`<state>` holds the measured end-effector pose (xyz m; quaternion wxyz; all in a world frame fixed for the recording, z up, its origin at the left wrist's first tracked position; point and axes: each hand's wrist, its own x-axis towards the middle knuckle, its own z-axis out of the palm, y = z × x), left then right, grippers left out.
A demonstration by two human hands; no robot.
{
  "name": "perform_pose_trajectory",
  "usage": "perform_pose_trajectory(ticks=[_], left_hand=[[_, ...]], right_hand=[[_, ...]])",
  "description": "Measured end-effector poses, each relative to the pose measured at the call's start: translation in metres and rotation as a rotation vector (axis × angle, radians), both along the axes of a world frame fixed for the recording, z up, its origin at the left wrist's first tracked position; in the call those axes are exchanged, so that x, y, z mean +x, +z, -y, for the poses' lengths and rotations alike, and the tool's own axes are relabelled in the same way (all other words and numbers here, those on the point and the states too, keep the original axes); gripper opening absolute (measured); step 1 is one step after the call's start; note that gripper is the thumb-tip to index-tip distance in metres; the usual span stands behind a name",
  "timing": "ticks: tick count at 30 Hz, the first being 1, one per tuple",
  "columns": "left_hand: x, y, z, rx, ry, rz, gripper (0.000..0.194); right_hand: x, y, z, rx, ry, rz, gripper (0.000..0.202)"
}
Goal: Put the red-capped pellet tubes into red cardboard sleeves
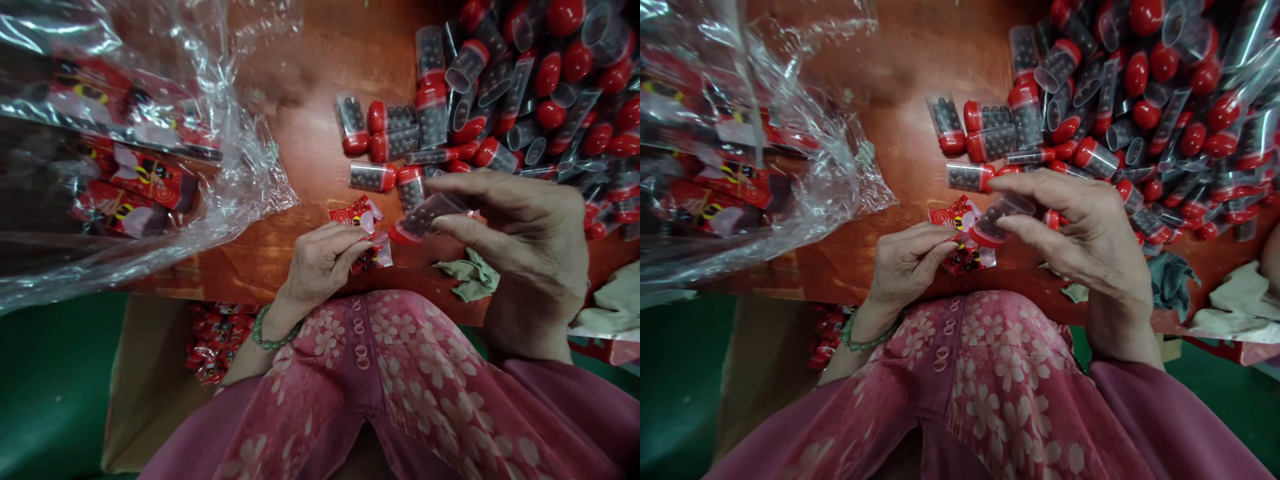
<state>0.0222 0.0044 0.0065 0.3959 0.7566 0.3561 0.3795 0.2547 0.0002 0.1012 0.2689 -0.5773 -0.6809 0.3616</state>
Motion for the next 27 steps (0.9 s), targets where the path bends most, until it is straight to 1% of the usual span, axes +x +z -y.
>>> perform_pose_trajectory(ticks=[3,6,9,12,15,19,22,27], left_hand=[[-0.002,-0.001,-0.001,0.001,-0.007,0.029,0.016],[-0.003,-0.003,-0.002,-0.007,-0.031,0.061,0.017],[-0.003,-0.004,-0.002,-0.017,-0.036,0.087,0.018],[-0.002,-0.004,-0.002,-0.009,-0.013,0.093,0.019],[-0.003,-0.005,-0.003,-0.016,0.017,0.082,0.02],[-0.004,-0.006,-0.003,-0.062,0.057,0.072,0.02],[-0.005,-0.008,-0.002,-0.079,0.046,0.07,0.019],[-0.005,-0.009,-0.003,-0.087,-0.023,0.083,0.018]], right_hand=[[-0.002,0.003,0.002,-0.024,-0.119,-0.086,0.037],[-0.009,0.002,0.003,0.005,-0.245,-0.165,0.029],[-0.017,-0.005,0.005,0.01,-0.37,-0.233,0.025],[-0.023,-0.017,0.011,0.041,-0.412,-0.262,0.024],[-0.025,-0.028,0.017,0.058,-0.408,-0.257,0.023],[-0.02,-0.036,0.022,0.009,-0.381,-0.252,0.026],[-0.014,-0.038,0.021,-0.053,-0.316,-0.252,0.026],[-0.005,-0.035,0.016,-0.178,-0.212,-0.232,0.024]])
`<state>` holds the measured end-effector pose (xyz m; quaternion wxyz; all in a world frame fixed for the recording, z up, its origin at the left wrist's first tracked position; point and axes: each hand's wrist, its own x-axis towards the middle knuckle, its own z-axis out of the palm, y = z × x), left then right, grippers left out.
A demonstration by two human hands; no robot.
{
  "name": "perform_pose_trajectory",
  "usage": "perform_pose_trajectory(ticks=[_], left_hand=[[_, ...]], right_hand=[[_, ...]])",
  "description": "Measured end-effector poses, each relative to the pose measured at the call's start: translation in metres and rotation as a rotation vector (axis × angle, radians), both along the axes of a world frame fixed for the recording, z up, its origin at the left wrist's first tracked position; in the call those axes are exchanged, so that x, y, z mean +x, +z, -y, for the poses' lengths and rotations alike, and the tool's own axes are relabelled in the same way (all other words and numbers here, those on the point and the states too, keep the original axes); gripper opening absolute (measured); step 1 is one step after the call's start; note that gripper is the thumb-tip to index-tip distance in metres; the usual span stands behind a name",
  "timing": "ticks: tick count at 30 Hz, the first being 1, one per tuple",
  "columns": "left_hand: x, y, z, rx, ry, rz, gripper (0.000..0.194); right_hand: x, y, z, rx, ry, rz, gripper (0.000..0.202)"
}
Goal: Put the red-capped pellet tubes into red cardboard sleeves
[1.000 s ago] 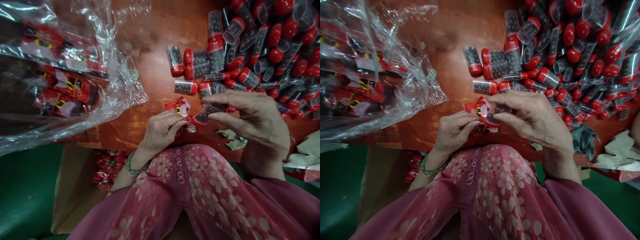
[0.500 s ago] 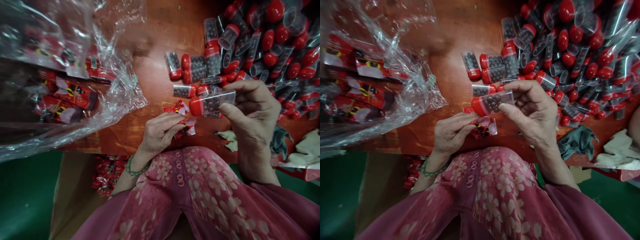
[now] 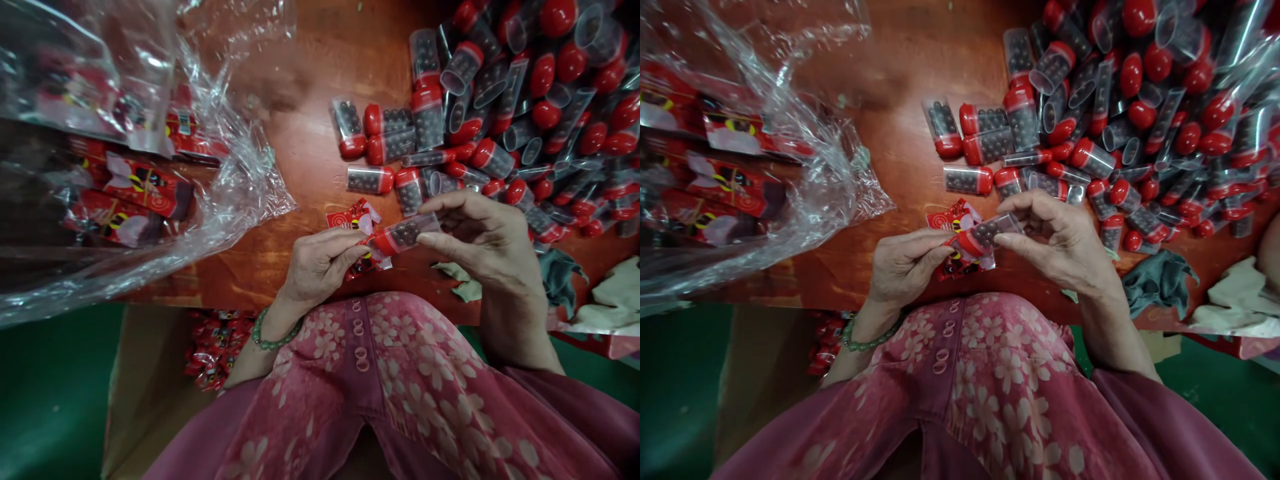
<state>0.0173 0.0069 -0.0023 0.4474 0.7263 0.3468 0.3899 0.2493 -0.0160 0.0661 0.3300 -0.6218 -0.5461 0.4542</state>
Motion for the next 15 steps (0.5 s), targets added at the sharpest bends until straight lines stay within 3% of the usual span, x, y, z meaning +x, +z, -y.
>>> perform_pose_trajectory(ticks=[4,8,12,15], left_hand=[[-0.001,0.002,0.0,-0.163,-0.054,-0.038,0.021],[-0.003,0.005,-0.001,-0.564,-0.237,0.007,0.026],[-0.005,0.008,-0.007,-0.9,-0.431,0.137,0.031],[-0.006,0.011,-0.012,-0.978,-0.477,0.137,0.032]], right_hand=[[0.001,0.004,-0.007,-0.091,0.077,-0.008,0.021],[-0.003,0.003,-0.013,-0.18,0.148,-0.081,0.017],[-0.006,-0.001,-0.015,-0.129,0.185,-0.006,0.023],[-0.008,-0.001,-0.016,-0.099,0.24,0.021,0.026]])
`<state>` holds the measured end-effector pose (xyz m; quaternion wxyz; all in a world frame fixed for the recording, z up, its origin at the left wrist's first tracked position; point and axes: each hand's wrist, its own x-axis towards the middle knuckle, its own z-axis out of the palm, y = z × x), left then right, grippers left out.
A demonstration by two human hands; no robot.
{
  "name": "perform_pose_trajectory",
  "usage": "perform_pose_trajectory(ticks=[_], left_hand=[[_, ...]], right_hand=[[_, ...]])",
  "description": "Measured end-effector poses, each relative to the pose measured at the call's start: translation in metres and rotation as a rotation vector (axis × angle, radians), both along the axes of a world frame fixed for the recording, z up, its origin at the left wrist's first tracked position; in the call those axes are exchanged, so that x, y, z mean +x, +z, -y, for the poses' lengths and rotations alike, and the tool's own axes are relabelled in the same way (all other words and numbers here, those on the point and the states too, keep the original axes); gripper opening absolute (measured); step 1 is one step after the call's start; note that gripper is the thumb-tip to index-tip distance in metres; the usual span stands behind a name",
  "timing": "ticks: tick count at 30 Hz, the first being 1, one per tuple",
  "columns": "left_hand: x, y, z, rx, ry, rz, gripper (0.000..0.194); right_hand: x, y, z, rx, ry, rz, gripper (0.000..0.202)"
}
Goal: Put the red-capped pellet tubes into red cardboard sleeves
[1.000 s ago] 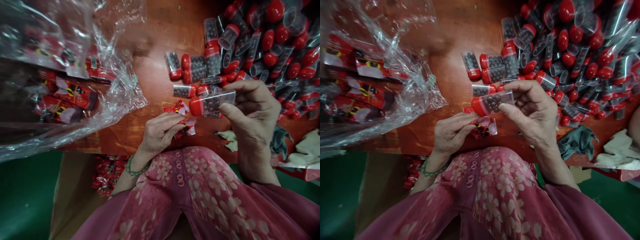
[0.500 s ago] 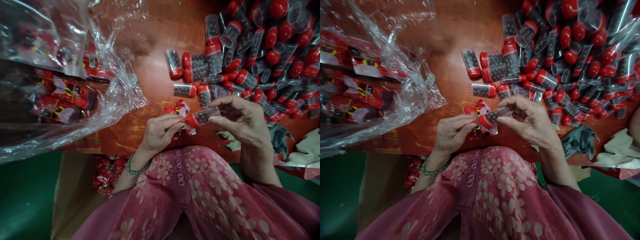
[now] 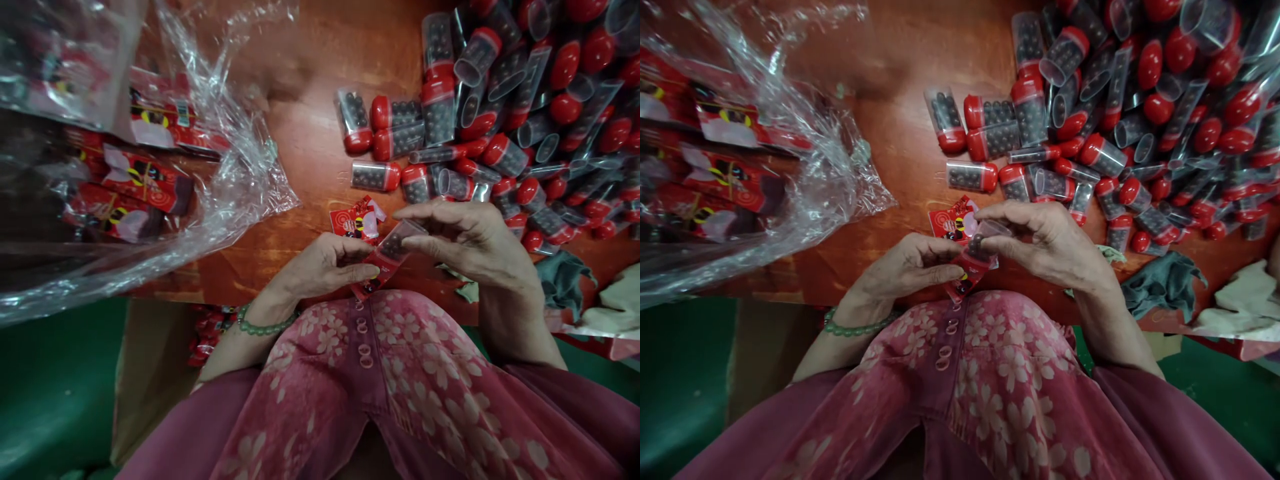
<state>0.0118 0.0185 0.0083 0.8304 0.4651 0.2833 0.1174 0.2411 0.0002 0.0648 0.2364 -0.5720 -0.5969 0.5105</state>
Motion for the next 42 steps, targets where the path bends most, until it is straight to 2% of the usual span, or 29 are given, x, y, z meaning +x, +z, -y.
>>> perform_pose_trajectory(ticks=[5,8,11,15,17,20,22,26,29,33,36,38,40,42], left_hand=[[0.007,0.005,0.001,0.057,0.091,-0.086,0.025],[0.014,0.008,0.008,-0.056,0.082,-0.046,0.026],[0.018,0.007,0.012,-0.121,0.125,-0.022,0.028],[0.02,0.006,0.018,0.019,0.218,-0.1,0.027],[0.02,0.007,0.02,0.038,0.251,-0.13,0.031],[0.02,0.01,0.023,0.01,0.301,-0.127,0.034],[0.019,0.012,0.021,0.018,0.246,-0.124,0.03],[0.016,0.015,0.017,0.121,0.08,-0.132,0.022],[0.014,0.018,0.018,0.253,0.069,-0.213,0.021],[0.016,0.023,0.027,0.421,0.12,-0.297,0.02],[0.019,0.022,0.032,0.566,0.149,-0.346,0.018],[0.018,0.019,0.034,0.599,0.159,-0.352,0.017],[0.015,0.017,0.034,0.534,0.209,-0.346,0.025],[0.009,0.016,0.033,0.438,0.297,-0.341,0.043]], right_hand=[[0.0,0.0,-0.003,0.034,0.021,0.04,0.025],[0.002,-0.001,-0.004,0.0,0.06,0.02,0.024],[0.004,-0.005,-0.004,-0.022,0.022,-0.073,0.023],[0.002,-0.01,-0.001,-0.014,-0.031,-0.088,0.021],[0.001,-0.01,0.002,-0.076,-0.049,-0.095,0.015],[0.002,-0.007,0.005,-0.242,-0.052,-0.235,0.012],[0.003,-0.007,0.007,-0.26,-0.028,-0.281,0.013],[0.004,-0.008,0.012,-0.122,0.046,-0.217,0.013],[0.005,-0.009,0.018,-0.048,0.073,-0.167,0.013],[0.005,-0.009,0.022,-0.004,0.08,-0.123,0.012],[0.002,-0.011,0.023,-0.141,0.02,-0.261,0.015],[-0.001,-0.014,0.023,-0.265,-0.035,-0.355,0.021],[-0.006,-0.017,0.024,-0.337,-0.106,-0.385,0.026],[-0.011,-0.02,0.026,-0.354,-0.187,-0.397,0.029]])
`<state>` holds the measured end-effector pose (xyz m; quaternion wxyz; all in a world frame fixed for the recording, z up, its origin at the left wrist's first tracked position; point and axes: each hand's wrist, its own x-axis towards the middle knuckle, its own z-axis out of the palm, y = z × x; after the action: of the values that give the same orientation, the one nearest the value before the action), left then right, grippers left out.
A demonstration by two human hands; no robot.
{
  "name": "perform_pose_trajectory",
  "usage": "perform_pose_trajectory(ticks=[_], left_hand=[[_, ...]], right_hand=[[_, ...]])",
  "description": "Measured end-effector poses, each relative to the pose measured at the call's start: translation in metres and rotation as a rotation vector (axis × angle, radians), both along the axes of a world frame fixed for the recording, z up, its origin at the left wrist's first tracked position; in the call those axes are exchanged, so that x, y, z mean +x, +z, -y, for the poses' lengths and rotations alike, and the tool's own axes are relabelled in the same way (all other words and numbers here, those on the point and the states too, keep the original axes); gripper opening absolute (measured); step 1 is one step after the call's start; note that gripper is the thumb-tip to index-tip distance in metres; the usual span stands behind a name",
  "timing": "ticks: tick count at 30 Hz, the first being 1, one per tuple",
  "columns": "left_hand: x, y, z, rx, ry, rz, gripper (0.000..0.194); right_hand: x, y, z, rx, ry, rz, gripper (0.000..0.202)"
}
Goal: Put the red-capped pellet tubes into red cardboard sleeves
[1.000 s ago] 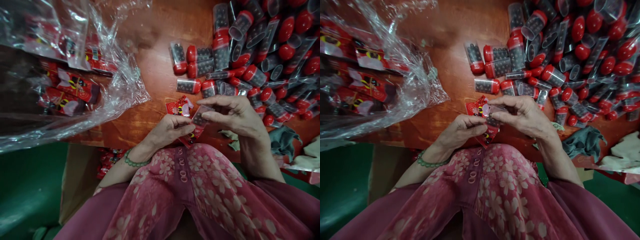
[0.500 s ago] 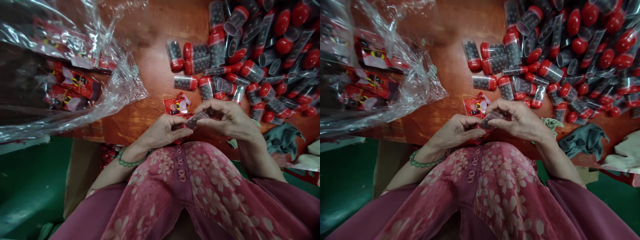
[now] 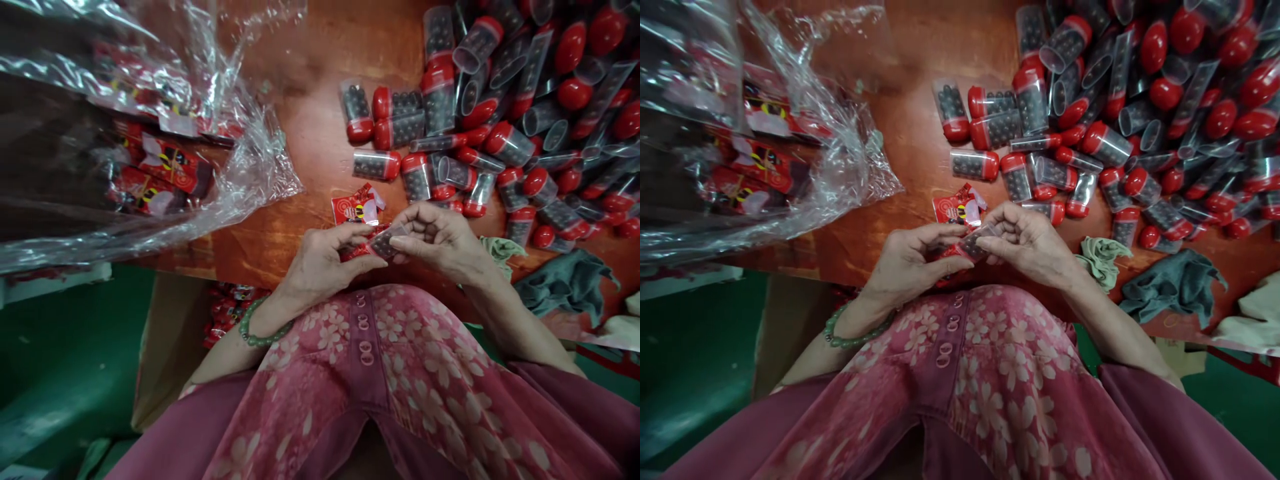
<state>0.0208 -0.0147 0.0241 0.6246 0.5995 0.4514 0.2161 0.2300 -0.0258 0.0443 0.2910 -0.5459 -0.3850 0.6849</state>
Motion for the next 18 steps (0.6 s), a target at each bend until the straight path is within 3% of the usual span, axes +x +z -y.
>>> perform_pose_trajectory(ticks=[2,6,9,11,15,18], left_hand=[[-0.007,0.0,-0.002,-0.051,0.065,0.021,0.054],[-0.014,0.002,-0.003,-0.058,0.054,0.008,0.044],[-0.011,0.004,-0.002,0.078,0.048,-0.025,0.041],[-0.007,0.005,-0.002,0.226,0.056,-0.064,0.042],[-0.007,0.007,-0.006,0.434,0.065,-0.128,0.044],[-0.018,0.006,-0.012,0.363,0.2,-0.026,0.065]], right_hand=[[-0.004,-0.003,0.002,0.001,-0.054,-0.015,0.03],[-0.008,-0.005,0.006,0.173,-0.024,0.048,0.022],[-0.007,-0.007,0.01,0.403,0.051,0.211,0.013],[-0.006,-0.009,0.012,0.448,0.053,0.225,0.012],[-0.009,-0.017,0.012,0.201,-0.069,0.006,0.023],[-0.017,-0.021,0.009,0.067,-0.186,-0.165,0.035]])
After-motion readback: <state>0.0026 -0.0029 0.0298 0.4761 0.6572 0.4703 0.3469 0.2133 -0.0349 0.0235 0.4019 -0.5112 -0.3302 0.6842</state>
